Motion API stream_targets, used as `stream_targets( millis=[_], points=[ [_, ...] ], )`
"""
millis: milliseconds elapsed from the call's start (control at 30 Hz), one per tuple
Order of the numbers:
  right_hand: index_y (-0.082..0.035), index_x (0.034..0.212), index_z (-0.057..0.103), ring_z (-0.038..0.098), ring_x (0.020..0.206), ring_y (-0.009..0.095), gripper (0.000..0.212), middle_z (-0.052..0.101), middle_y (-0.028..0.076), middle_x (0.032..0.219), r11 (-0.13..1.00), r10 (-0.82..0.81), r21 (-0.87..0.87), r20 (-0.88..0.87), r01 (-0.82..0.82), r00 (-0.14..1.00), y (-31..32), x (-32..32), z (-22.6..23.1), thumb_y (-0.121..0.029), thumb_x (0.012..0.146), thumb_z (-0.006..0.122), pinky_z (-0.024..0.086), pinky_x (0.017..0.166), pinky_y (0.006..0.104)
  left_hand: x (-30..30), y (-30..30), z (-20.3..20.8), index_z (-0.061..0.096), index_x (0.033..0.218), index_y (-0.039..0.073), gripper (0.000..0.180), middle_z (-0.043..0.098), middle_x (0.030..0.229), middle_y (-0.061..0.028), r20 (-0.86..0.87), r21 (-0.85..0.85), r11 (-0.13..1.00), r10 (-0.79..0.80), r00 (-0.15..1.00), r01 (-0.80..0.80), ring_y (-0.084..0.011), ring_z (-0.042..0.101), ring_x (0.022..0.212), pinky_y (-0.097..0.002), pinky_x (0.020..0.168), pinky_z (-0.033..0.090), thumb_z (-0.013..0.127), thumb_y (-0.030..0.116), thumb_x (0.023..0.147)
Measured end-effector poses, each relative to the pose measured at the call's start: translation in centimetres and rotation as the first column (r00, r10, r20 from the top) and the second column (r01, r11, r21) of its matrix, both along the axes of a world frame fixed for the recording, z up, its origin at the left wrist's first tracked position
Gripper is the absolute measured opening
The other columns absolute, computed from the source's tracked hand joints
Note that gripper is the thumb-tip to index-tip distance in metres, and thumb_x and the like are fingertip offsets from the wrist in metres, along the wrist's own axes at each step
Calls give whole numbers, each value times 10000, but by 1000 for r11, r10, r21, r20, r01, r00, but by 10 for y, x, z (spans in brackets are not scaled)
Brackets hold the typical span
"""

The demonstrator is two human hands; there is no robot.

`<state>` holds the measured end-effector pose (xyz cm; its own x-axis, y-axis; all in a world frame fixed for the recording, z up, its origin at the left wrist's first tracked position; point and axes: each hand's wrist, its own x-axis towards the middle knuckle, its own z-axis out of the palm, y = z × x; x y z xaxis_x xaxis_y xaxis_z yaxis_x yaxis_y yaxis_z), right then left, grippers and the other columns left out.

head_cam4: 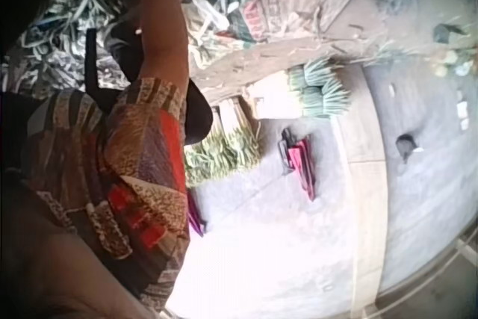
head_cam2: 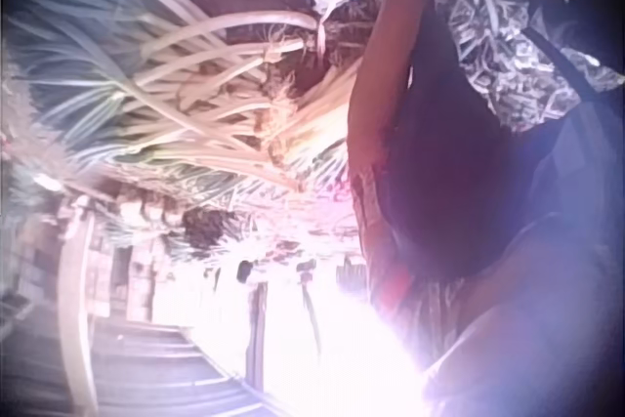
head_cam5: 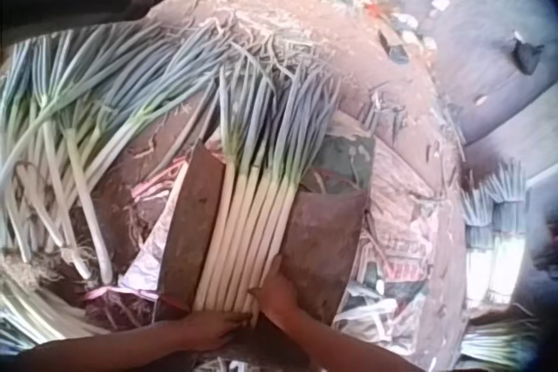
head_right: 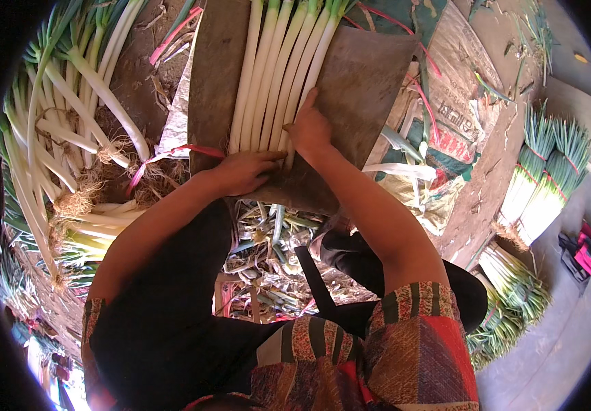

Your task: The person aligns green onions on a wooden board by hand and ties them into bundles with red string.

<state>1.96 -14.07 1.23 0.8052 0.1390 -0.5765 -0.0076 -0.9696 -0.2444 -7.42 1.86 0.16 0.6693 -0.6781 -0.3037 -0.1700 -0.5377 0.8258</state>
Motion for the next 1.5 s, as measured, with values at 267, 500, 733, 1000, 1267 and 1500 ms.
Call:
stream_targets(
  millis=[267,500,733,1000,1267,1500],
  points=[
    [15,1399,85,618,800,410,876,624,265,845,982,-178,79,45,174,983,0,-37,-13,-173,774,669,493,707,451,-1,-3,-9,597,1054,21,293,472,1315,-50,61,41,999,-4,998,2,-308,573,988,-415,804,483,502,131,800],
    [26,1297,284,605,846,426,644,614,285,880,929,-364,143,199,341,910,9,2,-6,-204,810,636,478,742,469,-2,5,1,619,1006,23,246,518,1259,-53,11,-17,999,41,999,-41,-313,592,940,-416,795,483,514,158,829],
    [34,1034,428,605,879,417,412,610,281,917,952,-290,104,-1,288,957,-18,29,-23,-247,818,639,484,769,464,-1,0,4,596,1081,27,289,498,1274,-69,-52,-12,1000,10,999,-11,-318,573,990,-405,833,473,512,189,857],
    [62,1040,400,600,874,430,426,607,285,900,935,-320,131,-93,330,943,1,28,-38,-205,812,643,489,748,477,-5,-5,3,562,1143,25,340,480,1287,-89,-112,29,1000,8,994,-5,-314,555,1037,-394,868,460,507,201,857],
    [62,1014,398,627,755,404,497,613,284,831,999,-49,29,166,45,985,1,26,-28,-237,760,705,510,655,455,-5,-1,6,579,1104,37,302,535,1203,-108,-68,-23,994,108,992,-110,-329,558,1013,-401,846,462,546,149,826],
    [95,1282,263,628,717,385,823,622,248,778,998,-58,-21,168,62,984,8,37,-5,-253,721,755,507,613,430,6,12,8,395,1287,44,551,528,1127,-189,227,166,771,577,785,-614,-369,589,908,-429,762,492,564,38,763]
  ],
)
